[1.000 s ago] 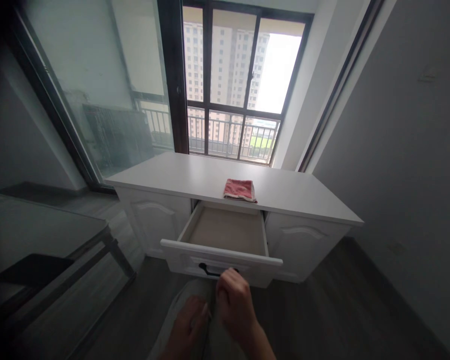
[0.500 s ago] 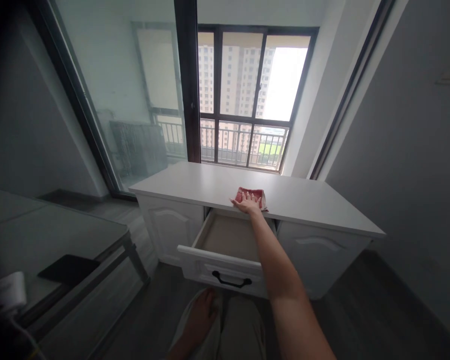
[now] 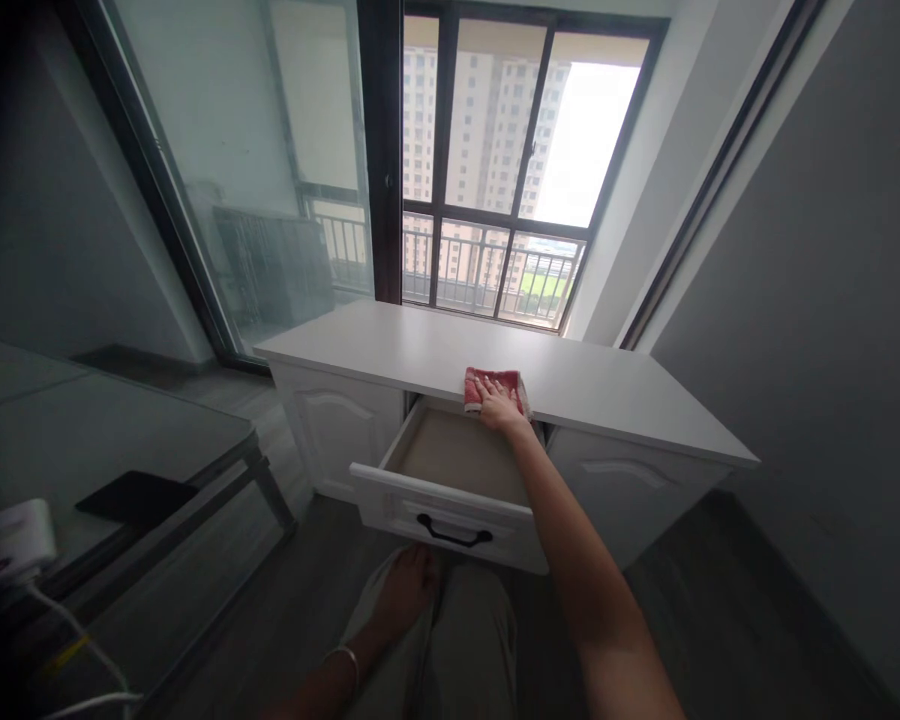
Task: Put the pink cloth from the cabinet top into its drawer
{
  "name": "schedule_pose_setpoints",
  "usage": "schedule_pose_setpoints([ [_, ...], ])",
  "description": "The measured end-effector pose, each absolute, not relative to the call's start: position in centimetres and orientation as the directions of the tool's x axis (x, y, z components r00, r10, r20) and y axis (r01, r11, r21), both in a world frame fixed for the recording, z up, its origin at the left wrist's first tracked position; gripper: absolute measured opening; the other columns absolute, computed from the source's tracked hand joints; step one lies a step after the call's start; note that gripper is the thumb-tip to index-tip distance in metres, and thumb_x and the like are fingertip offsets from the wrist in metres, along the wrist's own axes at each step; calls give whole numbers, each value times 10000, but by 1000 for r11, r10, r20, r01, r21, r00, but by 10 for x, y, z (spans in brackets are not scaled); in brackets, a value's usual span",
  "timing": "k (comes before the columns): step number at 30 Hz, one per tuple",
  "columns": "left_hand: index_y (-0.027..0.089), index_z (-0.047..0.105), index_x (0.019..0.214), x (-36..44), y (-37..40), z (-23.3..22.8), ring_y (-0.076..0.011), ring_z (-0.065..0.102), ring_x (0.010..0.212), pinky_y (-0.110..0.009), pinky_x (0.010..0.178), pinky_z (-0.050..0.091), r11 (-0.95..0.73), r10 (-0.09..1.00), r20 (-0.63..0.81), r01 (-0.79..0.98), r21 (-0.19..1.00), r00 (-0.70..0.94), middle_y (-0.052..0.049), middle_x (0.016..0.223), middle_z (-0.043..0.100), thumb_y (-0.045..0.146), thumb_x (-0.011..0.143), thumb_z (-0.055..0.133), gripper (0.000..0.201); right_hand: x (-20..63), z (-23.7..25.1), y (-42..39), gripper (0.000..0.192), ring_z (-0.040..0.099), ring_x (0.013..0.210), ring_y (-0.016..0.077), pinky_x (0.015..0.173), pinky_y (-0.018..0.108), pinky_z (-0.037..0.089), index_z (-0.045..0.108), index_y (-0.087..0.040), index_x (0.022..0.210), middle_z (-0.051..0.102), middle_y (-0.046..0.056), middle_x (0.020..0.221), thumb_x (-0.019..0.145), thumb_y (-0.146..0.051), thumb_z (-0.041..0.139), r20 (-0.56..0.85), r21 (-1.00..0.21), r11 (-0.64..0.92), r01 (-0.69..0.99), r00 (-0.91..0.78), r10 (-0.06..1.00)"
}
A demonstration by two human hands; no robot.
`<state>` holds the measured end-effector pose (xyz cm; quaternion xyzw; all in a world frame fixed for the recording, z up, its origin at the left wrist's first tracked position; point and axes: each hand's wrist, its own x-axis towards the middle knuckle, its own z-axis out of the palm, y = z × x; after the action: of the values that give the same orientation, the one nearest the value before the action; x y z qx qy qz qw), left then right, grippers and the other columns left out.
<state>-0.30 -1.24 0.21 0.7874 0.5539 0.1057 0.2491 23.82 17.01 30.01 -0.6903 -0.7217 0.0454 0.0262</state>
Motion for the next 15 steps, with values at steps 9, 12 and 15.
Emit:
schedule_pose_setpoints([
  [9, 218, 735, 1405, 0, -15, 6, -310, 625, 1459, -429, 1327, 410, -254, 929, -109, 824, 507, 353, -128, 1535, 726, 228, 1004, 491, 470, 189, 251, 152, 821, 131, 1801, 289, 1464, 633, 64, 305, -183, 1844, 207, 120, 1917, 1046, -70, 466, 256, 35, 405, 913, -400, 880],
  [12, 197, 726, 1437, 3, -17, 9, -321, 626, 1459, -440, 1333, 408, -253, 925, -122, 823, 508, 359, -139, 1532, 725, 235, 1013, 476, 493, 175, 236, 173, 716, 298, 1759, 268, 1470, 562, 157, 448, -172, 1785, 385, 141, 1854, 1077, -68, 462, 131, 126, 655, 745, -667, 734],
  [15, 157, 726, 1445, 3, -17, 13, -331, 630, 1450, -449, 1332, 414, -235, 926, -140, 827, 511, 349, -153, 1516, 729, 241, 1006, 488, 506, 165, 231, 196, 635, 467, 1676, 276, 1429, 485, 309, 577, -146, 1700, 561, 178, 1741, 1078, -59, 486, 2, 141, 683, 717, -690, 724],
])
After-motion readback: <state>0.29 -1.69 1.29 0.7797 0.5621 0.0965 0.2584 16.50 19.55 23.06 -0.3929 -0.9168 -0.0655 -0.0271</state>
